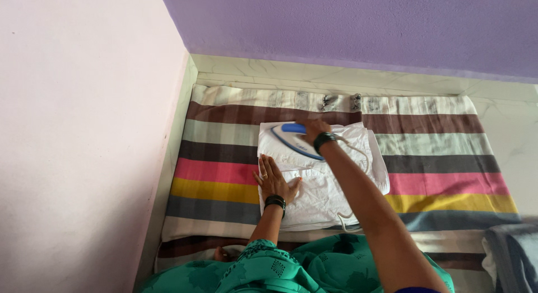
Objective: The person irons a white shirt laid out on a striped mat on the floor. They smooth the fabric, use a blue and white iron to press the shirt, fold the sleeves, and finally fold the shirt into a neat stack.
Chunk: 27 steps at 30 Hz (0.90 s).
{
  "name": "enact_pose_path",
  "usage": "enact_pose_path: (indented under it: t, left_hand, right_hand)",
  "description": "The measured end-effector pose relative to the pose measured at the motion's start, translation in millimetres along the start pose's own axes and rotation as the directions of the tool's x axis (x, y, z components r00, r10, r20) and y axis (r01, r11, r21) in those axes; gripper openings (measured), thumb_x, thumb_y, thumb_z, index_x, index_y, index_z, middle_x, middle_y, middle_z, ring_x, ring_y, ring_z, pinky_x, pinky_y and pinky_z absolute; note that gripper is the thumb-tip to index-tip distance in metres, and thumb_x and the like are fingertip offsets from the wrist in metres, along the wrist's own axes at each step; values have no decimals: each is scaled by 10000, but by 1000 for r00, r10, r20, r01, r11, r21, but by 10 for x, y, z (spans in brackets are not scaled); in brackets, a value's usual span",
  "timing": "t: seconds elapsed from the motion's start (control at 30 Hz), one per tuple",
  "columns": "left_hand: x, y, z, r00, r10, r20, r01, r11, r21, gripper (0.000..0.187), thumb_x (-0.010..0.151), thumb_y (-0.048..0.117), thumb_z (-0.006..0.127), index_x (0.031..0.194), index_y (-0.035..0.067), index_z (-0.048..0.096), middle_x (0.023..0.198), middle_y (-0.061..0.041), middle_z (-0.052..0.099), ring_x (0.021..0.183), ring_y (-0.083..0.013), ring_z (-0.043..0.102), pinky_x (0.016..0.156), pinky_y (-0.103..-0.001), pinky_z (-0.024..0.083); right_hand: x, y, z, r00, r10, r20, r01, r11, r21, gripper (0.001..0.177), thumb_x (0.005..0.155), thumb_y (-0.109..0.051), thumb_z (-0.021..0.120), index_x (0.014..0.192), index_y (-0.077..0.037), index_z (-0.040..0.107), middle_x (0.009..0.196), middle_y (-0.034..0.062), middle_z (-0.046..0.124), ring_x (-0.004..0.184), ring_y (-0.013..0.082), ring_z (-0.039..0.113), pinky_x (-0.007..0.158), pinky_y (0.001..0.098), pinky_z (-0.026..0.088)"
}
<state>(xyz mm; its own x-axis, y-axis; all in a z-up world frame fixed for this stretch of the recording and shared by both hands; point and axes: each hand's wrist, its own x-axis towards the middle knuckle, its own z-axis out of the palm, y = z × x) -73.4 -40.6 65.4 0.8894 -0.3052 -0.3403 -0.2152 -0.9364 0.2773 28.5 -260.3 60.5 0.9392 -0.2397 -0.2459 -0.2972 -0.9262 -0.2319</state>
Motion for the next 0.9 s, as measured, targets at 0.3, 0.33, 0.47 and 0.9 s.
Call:
enact_pose_path:
  t: [0.3, 0.33, 0.47, 0.9]
  left_hand:
    - [16, -4, 37, 1000, 1, -22, 0, 1000, 26, 1289, 836, 800, 549, 1596, -49, -54, 1699, -222, -100, 1576, -312, -111, 1246, -600, 3]
    - [17, 5, 41, 1000, 1, -27, 0, 1000, 18, 1294, 832, 801, 554, 1599, -48, -52, 1701, -218, -96, 1578, -312, -105, 1246, -602, 6]
    - [10, -5, 33, 999, 3, -37, -2, 1000, 15, 1291, 825, 804, 560, 1600, -35, -42, 1704, -205, -90, 1583, -297, -99, 1248, -602, 9]
    - [37, 22, 5, 1000, -14, 13, 14, 999, 43, 1286, 832, 803, 559, 1597, -30, -52, 1703, -210, -102, 1578, -308, -118, 1240, -615, 13]
  right_hand:
    - [-344, 1478, -350, 938, 344, -33, -344, 939, 5, 583, 834, -382, 804, 1384, -402, 610, 1301, 2, 712, 1174, 242, 688, 992, 447, 549]
    - [-416, 1574, -419, 948, 311, -69, -312, 950, -4, 568, 825, -370, 813, 1360, -383, 625, 1290, 1, 716, 1176, 251, 679, 1005, 445, 531]
    - [-594, 1621, -469, 970, 230, -78, -234, 972, -33, 537, 836, -360, 810, 1345, -364, 638, 1227, 50, 733, 1159, 286, 676, 1012, 437, 516]
    - [-1093, 1502, -437, 928, 360, -94, -349, 929, 121, 562, 780, -365, 842, 1313, -359, 663, 1202, 39, 743, 1115, 301, 692, 948, 451, 546]
